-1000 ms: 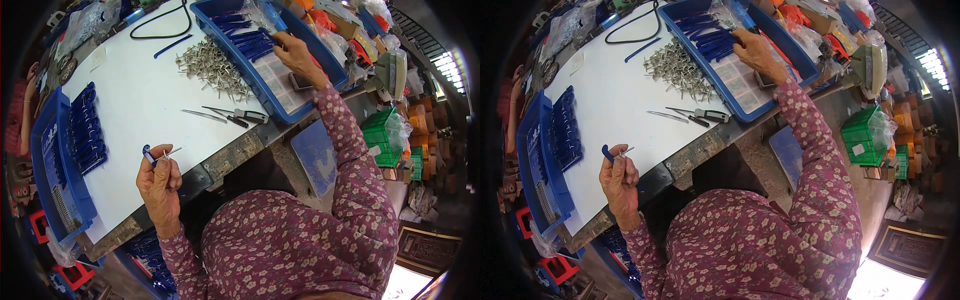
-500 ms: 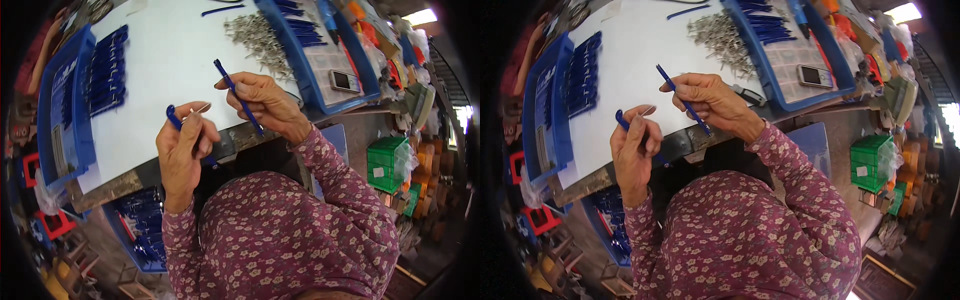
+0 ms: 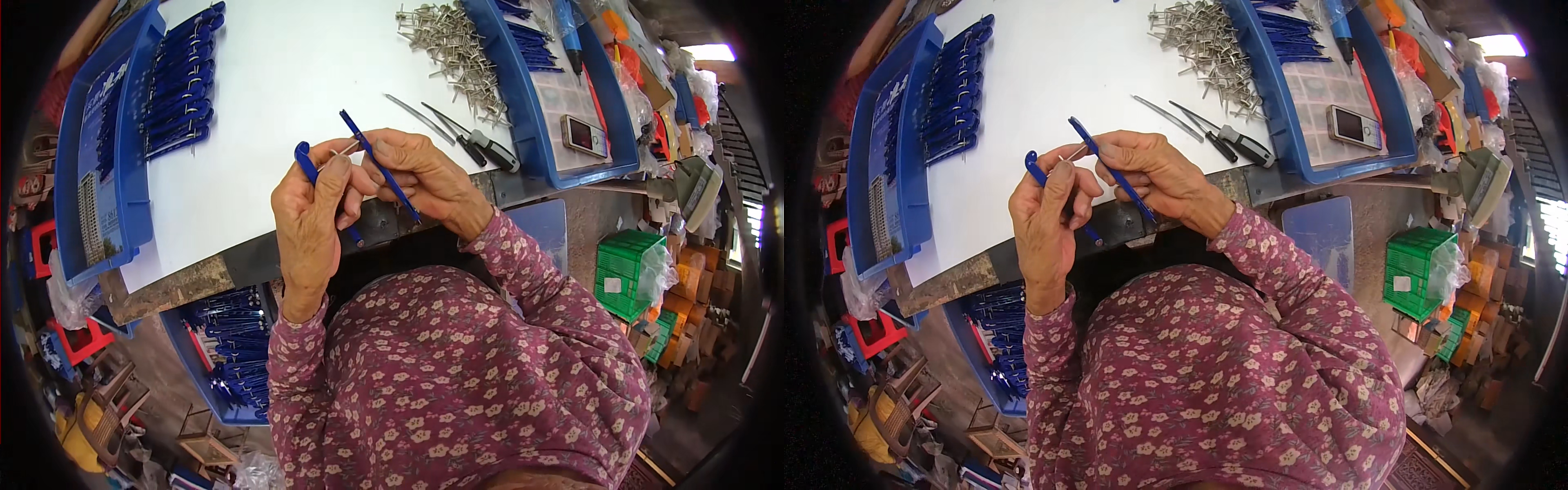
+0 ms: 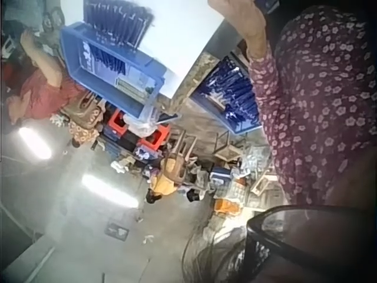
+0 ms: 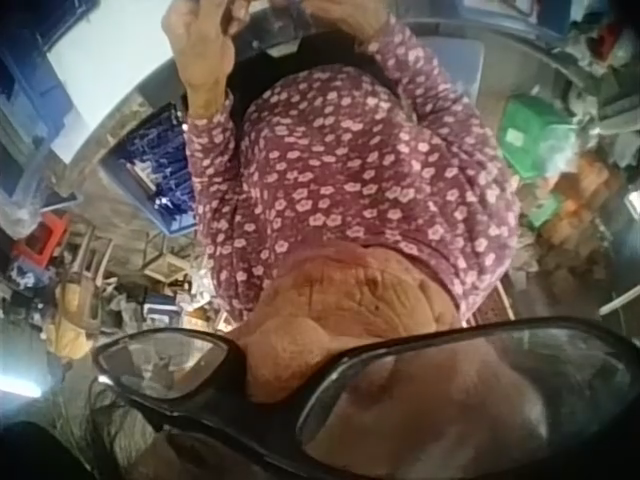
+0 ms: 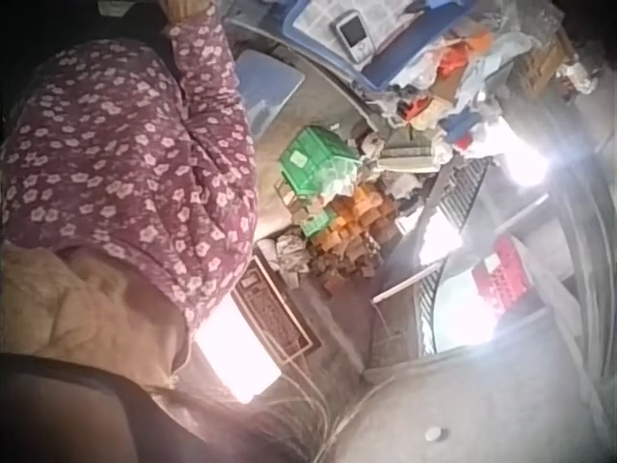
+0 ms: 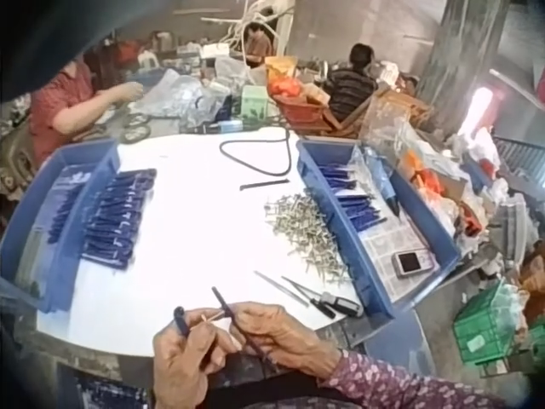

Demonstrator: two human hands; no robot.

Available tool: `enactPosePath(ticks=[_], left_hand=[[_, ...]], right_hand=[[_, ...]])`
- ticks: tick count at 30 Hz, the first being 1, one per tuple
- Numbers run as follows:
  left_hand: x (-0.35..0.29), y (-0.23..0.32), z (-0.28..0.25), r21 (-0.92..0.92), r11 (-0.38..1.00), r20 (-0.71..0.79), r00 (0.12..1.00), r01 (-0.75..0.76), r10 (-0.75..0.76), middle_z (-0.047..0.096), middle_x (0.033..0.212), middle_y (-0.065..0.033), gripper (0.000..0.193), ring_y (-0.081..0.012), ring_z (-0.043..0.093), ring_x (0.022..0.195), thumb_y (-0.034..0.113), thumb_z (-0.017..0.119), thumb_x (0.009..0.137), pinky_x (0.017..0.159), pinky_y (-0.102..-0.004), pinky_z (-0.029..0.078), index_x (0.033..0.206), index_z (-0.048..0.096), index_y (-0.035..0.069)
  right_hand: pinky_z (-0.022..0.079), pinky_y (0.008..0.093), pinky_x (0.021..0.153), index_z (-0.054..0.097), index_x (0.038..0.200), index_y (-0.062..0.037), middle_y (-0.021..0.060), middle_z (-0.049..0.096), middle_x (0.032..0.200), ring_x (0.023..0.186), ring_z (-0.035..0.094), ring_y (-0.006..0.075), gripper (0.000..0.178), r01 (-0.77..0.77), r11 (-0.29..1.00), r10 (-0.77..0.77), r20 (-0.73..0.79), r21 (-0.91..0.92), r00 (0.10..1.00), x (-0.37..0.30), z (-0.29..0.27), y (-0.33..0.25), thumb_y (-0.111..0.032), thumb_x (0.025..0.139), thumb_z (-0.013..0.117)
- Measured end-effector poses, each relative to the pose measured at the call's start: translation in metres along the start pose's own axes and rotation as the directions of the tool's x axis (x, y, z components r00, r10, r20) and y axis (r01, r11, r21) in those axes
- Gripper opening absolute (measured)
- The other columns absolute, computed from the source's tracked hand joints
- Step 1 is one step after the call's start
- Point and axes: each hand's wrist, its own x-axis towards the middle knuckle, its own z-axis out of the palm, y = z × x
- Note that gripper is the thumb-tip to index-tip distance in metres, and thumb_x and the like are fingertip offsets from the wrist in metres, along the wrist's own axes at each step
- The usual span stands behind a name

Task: Assembling small metal components onto blue plastic strips at a manual workstation.

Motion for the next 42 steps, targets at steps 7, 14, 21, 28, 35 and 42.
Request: enactPosePath(ticks=[7,14,21,28,35,42], left_hand=[[0.002,-0.005,-0.001,-0.024,1.0,-0.009,1.0,-0.016,0.016,0.057,0.068,-0.0078,0.027,-0.0043,0.04,0.049,0.015,0.05,0.09,0.041,-0.0164,0.027,0.105,0.05,-0.007],[0.001,-0.005,0.003,0.005,1.0,-0.035,0.999,-0.031,0.031,0.057,0.068,-0.008,0.025,-0.004,0.04,0.049,0.014,0.05,0.09,0.041,-0.0163,0.027,0.104,0.051,-0.007],[-0.001,-0.007,0.005,0.011,0.999,-0.053,0.998,-0.04,0.041,0.057,0.067,-0.0076,0.025,-0.0035,0.039,0.049,0.013,0.049,0.09,0.041,-0.0159,0.027,0.104,0.051,-0.007],[-0.003,-0.006,0.006,0.023,0.999,-0.047,0.998,-0.041,0.042,0.056,0.066,-0.0067,0.026,-0.0031,0.038,0.048,0.014,0.049,0.09,0.041,-0.0161,0.026,0.105,0.051,-0.007],[-0.007,-0.005,0.005,0.039,0.998,-0.042,0.997,-0.056,0.058,0.055,0.066,-0.0062,0.028,-0.0028,0.038,0.048,0.016,0.05,0.09,0.04,-0.0162,0.025,0.105,0.051,-0.007],[-0.011,-0.005,0.004,0.042,0.997,-0.032,0.998,-0.058,0.059,0.055,0.065,-0.0059,0.027,-0.0028,0.037,0.047,0.016,0.05,0.09,0.041,-0.0162,0.025,0.104,0.052,-0.007]], right_hand=[[0.023,0.013,0.038,0.057,0.105,0.0028,0.0008,0.054,0.065,0.045,0.031,-0.0003,0.025,0.067,0.995,-0.071,-0.044,-0.078,0.997,0.001,0.001,0.001,-0.014,0.086,0.056],[0.023,0.0109,0.039,0.051,0.114,0.0033,-0.0045,0.049,0.064,0.046,0.033,-0.0021,0.033,0.095,0.976,-0.106,-0.048,-0.195,0.993,-0.001,0.003,0.001,-0.014,0.086,0.056],[0.023,0.0107,0.038,0.052,0.113,0.003,-0.0049,0.05,0.065,0.045,0.034,-0.0022,0.033,0.145,0.968,-0.156,-0.04,-0.203,0.987,-0.004,0.003,0.005,-0.014,0.085,0.057],[0.025,0.0125,0.039,0.053,0.111,0.0017,-0.0039,0.051,0.065,0.045,0.036,-0.001,0.032,0.185,0.948,-0.21,-0.074,-0.258,0.975,-0.009,0.009,0.006,-0.014,0.085,0.058],[0.024,0.0132,0.038,0.054,0.111,0.0012,-0.0021,0.053,0.065,0.045,0.036,-0.0004,0.031,0.201,0.939,-0.232,-0.08,-0.277,0.97,-0.01,0.012,0.008,-0.014,0.084,0.059],[0.025,0.014,0.036,0.055,0.109,0.0014,-0.0006,0.054,0.066,0.044,0.036,0.0002,0.03,0.245,0.913,-0.284,-0.077,-0.325,0.956,-0.013,0.016,0.009,-0.01,0.082,0.061]])
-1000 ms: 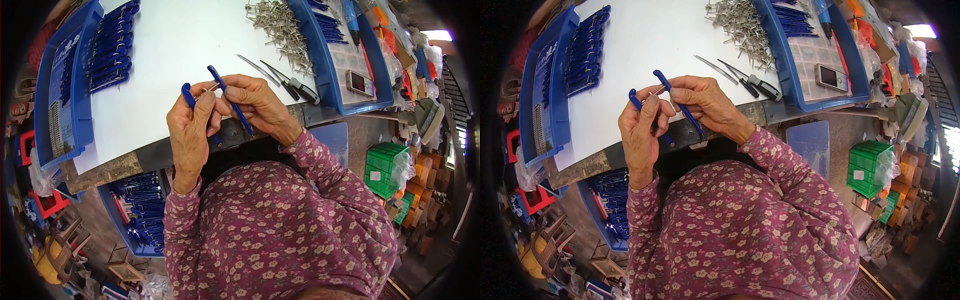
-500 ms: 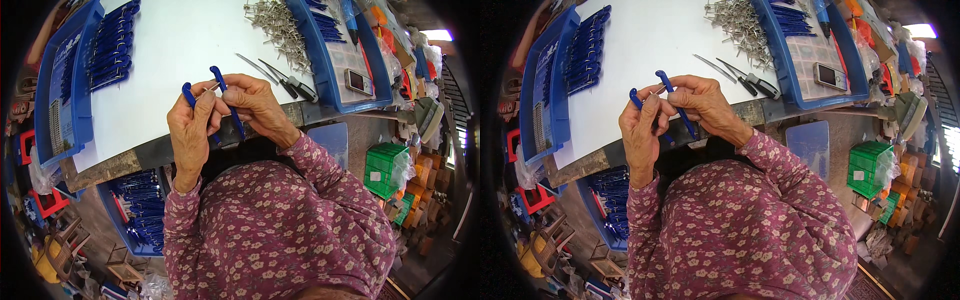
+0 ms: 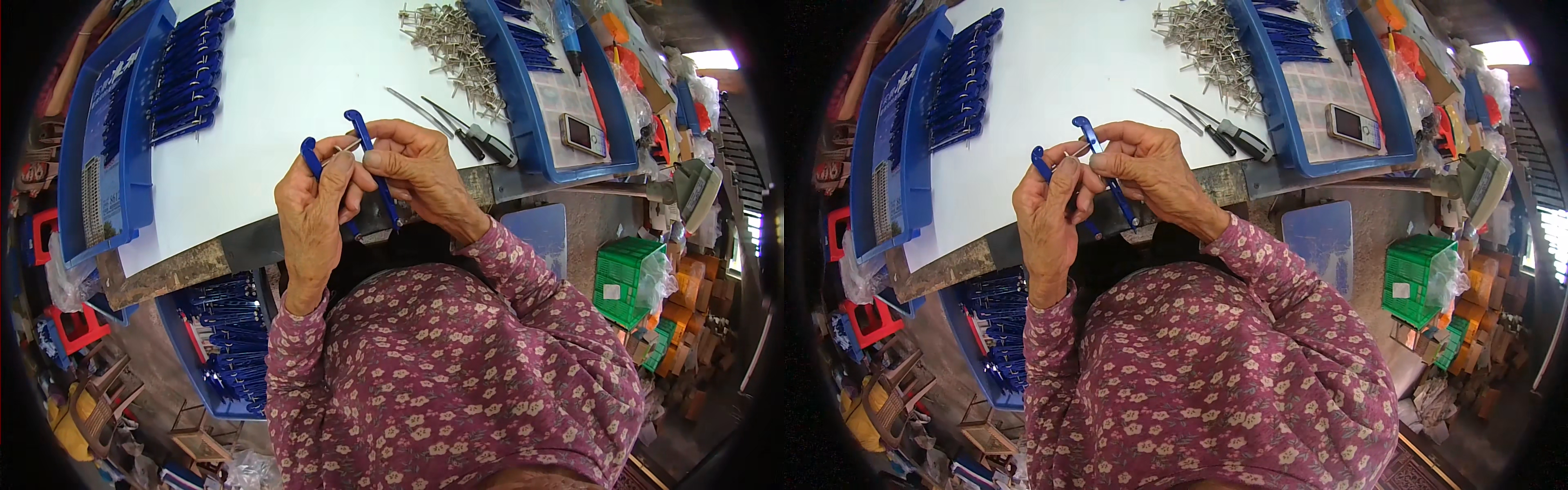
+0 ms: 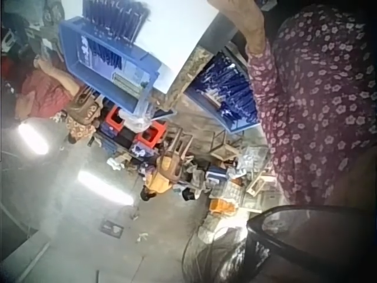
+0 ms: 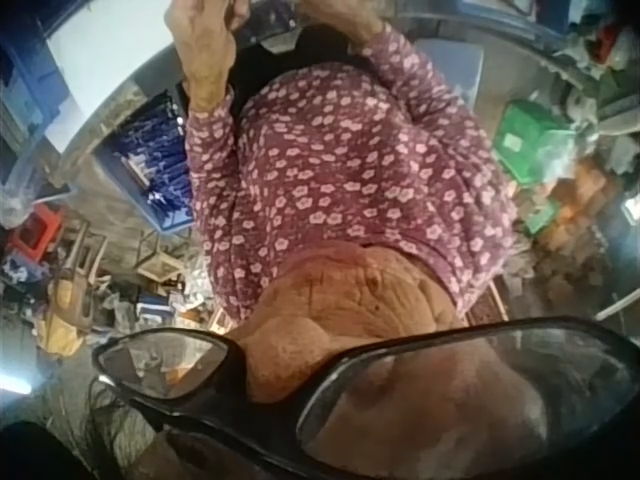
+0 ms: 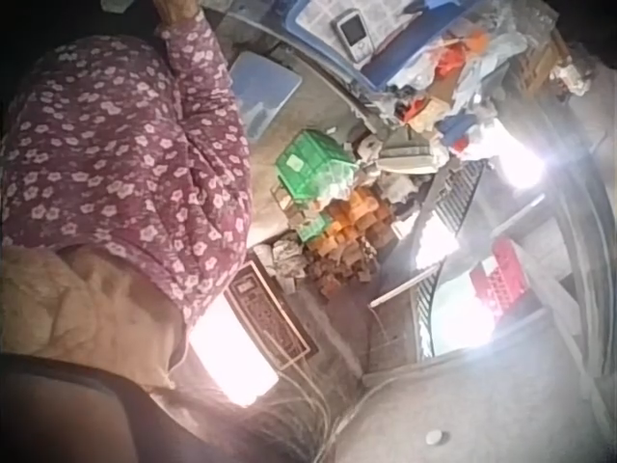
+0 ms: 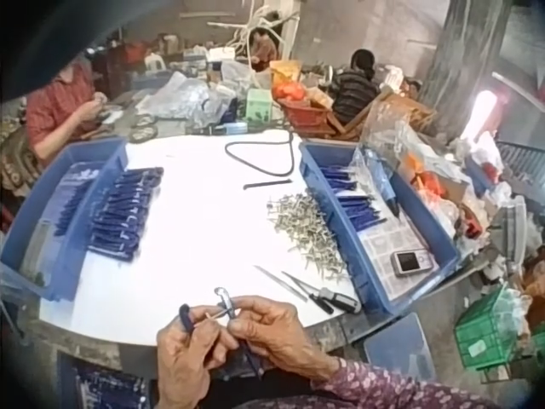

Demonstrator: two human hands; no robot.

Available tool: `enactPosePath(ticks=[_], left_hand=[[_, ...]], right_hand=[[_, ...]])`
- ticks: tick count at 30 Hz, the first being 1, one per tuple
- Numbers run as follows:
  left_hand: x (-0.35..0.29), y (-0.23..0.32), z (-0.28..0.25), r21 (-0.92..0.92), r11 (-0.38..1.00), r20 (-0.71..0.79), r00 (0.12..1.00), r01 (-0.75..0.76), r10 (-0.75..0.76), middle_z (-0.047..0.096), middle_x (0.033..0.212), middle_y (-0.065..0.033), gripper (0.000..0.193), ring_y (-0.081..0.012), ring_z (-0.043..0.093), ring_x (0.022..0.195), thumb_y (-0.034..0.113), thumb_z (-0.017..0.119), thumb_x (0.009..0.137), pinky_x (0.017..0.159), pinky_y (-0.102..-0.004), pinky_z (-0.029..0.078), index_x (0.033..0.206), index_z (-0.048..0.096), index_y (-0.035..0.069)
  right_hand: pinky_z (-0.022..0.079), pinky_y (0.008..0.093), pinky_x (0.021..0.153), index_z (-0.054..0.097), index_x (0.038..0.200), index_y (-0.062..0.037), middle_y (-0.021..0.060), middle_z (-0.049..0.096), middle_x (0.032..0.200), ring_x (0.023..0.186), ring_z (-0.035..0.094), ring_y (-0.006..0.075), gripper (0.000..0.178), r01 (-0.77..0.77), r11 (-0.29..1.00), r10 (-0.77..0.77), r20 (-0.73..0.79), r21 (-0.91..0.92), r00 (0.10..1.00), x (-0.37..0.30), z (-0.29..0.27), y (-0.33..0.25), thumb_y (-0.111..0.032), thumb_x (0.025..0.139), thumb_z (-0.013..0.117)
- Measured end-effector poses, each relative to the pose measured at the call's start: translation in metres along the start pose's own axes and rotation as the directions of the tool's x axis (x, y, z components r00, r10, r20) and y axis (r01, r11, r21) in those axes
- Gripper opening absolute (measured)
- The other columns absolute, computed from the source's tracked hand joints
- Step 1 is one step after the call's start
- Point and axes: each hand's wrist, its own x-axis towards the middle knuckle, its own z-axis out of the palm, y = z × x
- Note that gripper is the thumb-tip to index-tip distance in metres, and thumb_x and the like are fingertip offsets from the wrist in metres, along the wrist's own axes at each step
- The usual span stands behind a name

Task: Assembling small metal components onto blue plastic strips at a manual workstation.

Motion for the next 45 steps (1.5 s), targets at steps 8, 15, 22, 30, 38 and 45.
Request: enactPosePath(ticks=[8,15,22,30,38,45], left_hand=[[-0.002,-0.001,0.0,-0.05,0.999,0.005,1.0,-0.002,0.002,0.055,0.066,-0.0063,0.026,-0.0031,0.038,0.048,0.015,0.049,0.09,0.041,-0.0167,0.026,0.104,0.052,-0.006],[0.0,0.0,-0.002,-0.153,0.988,0.046,0.998,0.037,-0.03,0.056,0.071,-0.0067,0.025,-0.0041,0.04,0.052,0.015,0.051,0.089,0.043,-0.017,0.027,0.103,0.052,-0.005],[0.007,0.018,-0.001,-0.191,0.979,0.091,0.995,0.065,-0.048,0.058,0.076,-0.008,0.021,-0.0063,0.045,0.059,0.011,0.054,0.087,0.046,-0.0187,0.035,0.1,0.055,-0.005],[0.014,0.025,0.0,-0.243,0.966,0.135,0.989,0.093,-0.061,0.058,0.074,-0.0095,0.019,-0.0072,0.046,0.055,0.007,0.054,0.085,0.047,-0.0198,0.037,0.097,0.055,-0.007],[0.015,0.028,0.009,0.001,0.999,0.015,0.999,-0.048,0.048,0.049,0.064,0.0039,0.008,0.0001,0.037,0.054,0.007,0.056,0.081,0.045,-0.016,0.028,0.084,0.056,-0.001],[0.014,0.031,0.009,0.1,0.982,0.005,0.986,-0.163,0.164,0.047,0.063,0.0051,0.008,0.0006,0.036,0.054,0.007,0.057,0.082,0.046,-0.0158,0.028,0.081,0.053,0.0]], right_hand=[[0.028,0.0155,0.036,0.056,0.107,0.0036,-0.001,0.051,0.063,0.044,0.037,0.0009,0.026,0.033,0.993,-0.04,-0.058,-0.113,0.998,-0.004,0.003,-0.002,-0.012,0.086,0.056],[0.035,0.0166,0.037,0.058,0.098,0.0047,0.0002,0.053,0.063,0.044,0.043,0.0028,0.022,0.101,0.964,-0.127,-0.091,-0.247,0.988,-0.001,0.003,-0.009,-0.013,0.086,0.056],[0.044,0.0177,0.048,0.06,0.095,0.0042,0.0038,0.057,0.073,0.054,0.05,0.006,0.014,0.296,0.848,-0.29,0.084,-0.44,0.953,0.004,0.005,-0.03,-0.003,0.084,0.056],[0.048,0.0203,0.055,0.06,0.094,0.0038,0.0084,0.058,0.082,0.064,0.056,0.0109,0.016,0.6,0.581,-0.502,0.337,-0.55,0.796,0.02,0.002,-0.042,0.005,0.079,0.057],[0.046,0.0222,0.054,0.06,0.091,0.0037,0.0102,0.06,0.078,0.061,0.058,0.0134,0.019,0.628,0.454,-0.472,0.428,-0.632,0.771,0.024,0.01,-0.056,0.012,0.075,0.055],[0.047,0.024,0.054,0.059,0.092,0.0035,0.0104,0.061,0.08,0.06,0.059,0.0151,0.017,0.696,0.402,-0.49,0.503,-0.594,0.712,0.028,0.013,-0.058,0.01,0.078,0.052]])
